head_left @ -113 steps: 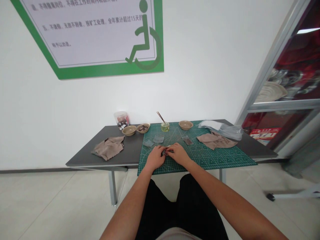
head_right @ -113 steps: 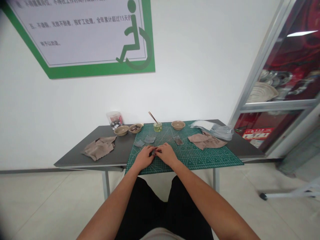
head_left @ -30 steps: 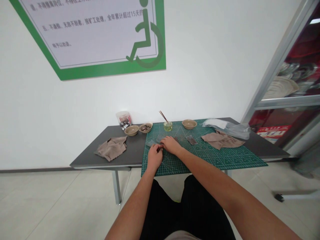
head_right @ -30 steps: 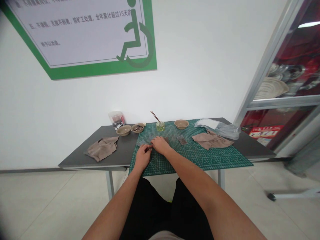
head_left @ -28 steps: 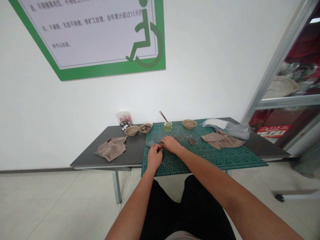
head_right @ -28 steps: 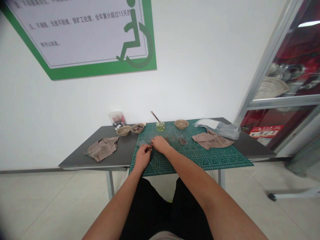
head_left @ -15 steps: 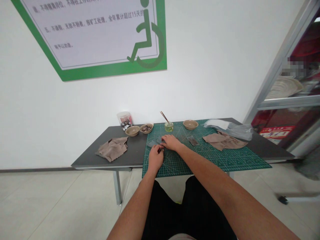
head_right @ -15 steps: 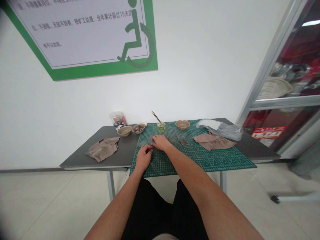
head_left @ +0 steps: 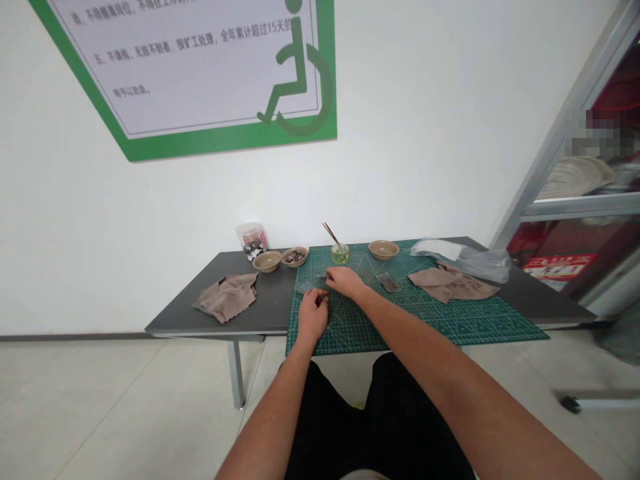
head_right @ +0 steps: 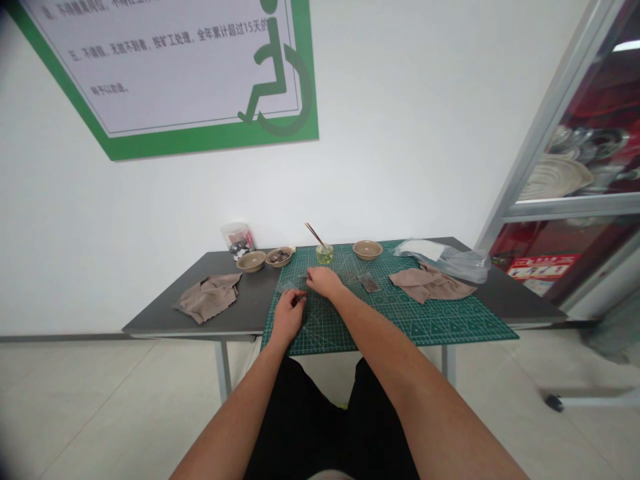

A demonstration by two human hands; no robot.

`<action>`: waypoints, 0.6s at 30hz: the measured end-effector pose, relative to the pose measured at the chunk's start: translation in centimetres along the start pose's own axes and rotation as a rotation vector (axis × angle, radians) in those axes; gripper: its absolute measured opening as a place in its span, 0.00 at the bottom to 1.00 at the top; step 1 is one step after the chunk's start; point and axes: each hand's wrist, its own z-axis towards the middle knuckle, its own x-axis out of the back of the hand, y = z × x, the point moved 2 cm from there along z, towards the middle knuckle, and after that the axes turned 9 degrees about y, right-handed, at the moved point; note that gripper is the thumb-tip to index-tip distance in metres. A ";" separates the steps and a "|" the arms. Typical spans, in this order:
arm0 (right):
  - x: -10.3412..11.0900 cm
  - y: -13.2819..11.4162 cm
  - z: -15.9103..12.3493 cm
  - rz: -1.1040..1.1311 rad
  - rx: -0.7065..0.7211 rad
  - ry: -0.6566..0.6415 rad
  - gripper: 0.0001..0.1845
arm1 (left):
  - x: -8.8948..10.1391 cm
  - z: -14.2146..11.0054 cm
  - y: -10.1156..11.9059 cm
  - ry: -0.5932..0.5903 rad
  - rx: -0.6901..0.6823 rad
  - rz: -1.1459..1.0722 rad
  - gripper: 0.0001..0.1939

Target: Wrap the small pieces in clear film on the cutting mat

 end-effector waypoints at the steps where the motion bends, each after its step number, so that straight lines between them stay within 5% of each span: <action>1: 0.3 0.0 -0.1 0.023 -0.054 0.050 0.12 | 0.0 0.0 -0.1 0.013 0.002 -0.013 0.07; 6: 1.6 0.1 -2.7 0.329 -0.325 0.361 0.11 | -0.1 0.3 -0.6 -0.013 0.001 -0.091 0.08; 12: 1.7 -0.8 -8.5 0.456 -0.271 0.259 0.02 | -0.5 0.3 -0.5 -0.093 0.028 -0.121 0.13; 18: 1.3 -1.3 -9.2 0.633 -0.201 0.229 0.03 | -0.7 0.0 -0.1 -0.168 -0.029 -0.119 0.07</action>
